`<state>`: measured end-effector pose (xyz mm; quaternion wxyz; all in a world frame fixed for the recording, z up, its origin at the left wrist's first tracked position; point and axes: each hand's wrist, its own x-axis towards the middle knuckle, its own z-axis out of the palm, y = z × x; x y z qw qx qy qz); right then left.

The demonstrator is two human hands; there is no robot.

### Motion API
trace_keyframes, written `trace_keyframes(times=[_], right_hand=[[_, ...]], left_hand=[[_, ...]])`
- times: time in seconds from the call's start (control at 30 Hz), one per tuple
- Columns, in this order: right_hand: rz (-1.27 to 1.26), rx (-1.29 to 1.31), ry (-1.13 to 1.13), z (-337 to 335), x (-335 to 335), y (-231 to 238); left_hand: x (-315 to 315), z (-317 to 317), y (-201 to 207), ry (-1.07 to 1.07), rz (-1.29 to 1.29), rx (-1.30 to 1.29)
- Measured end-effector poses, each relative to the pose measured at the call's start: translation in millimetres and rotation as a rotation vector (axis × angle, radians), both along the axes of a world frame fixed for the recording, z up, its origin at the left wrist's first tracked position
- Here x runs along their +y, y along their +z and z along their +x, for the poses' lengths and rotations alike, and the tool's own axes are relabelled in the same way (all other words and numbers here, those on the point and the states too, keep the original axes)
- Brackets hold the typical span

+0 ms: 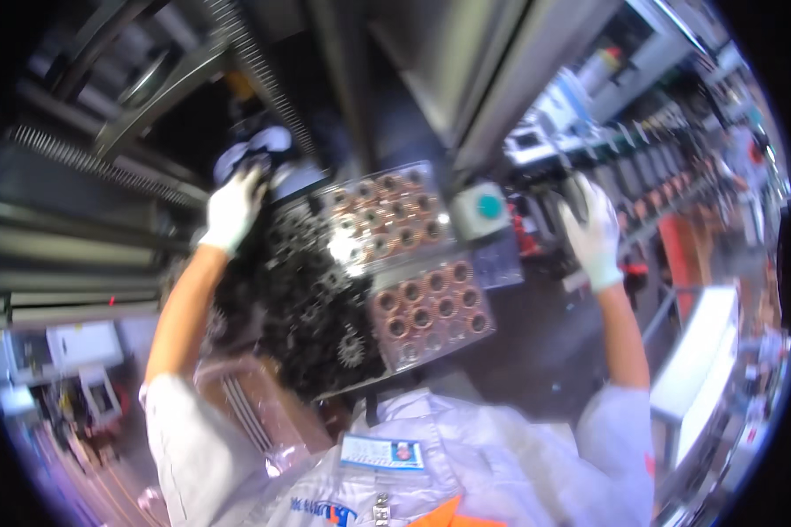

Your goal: The person removes motor rotors from a conveyor line and places them into a storage bin. Then, the person loads rotor cores, shafts, and end rings into a press machine to assemble the parts.

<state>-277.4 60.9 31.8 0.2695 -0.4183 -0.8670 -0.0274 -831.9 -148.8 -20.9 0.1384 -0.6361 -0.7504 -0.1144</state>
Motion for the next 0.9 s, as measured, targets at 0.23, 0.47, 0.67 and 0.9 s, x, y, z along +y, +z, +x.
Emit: trace_keyframes(times=[0.23, 0.47, 0.67, 0.9], right_hand=[[-0.320, 0.111, 0.580, -122.2, -129.2, 4.7], [-0.427, -0.090, 0.767, -210.2, -176.4, -15.7], [-0.552, -0.153, 0.682, -260.7, -175.7, -8.6], [-0.574, -0.356, 0.646, -302.7, -155.2, -42.9]], left_hand=[[1.0, 9.2, -36.3, 0.166, 0.073, 0.008], [-71.5, 24.2, 38.6, 0.219, 0.145, -0.260], [-348.3, 1.1, 10.1, 0.613, 0.080, -0.052], [-293.3, 41.1, 58.7, 0.569, 0.149, -0.401]])
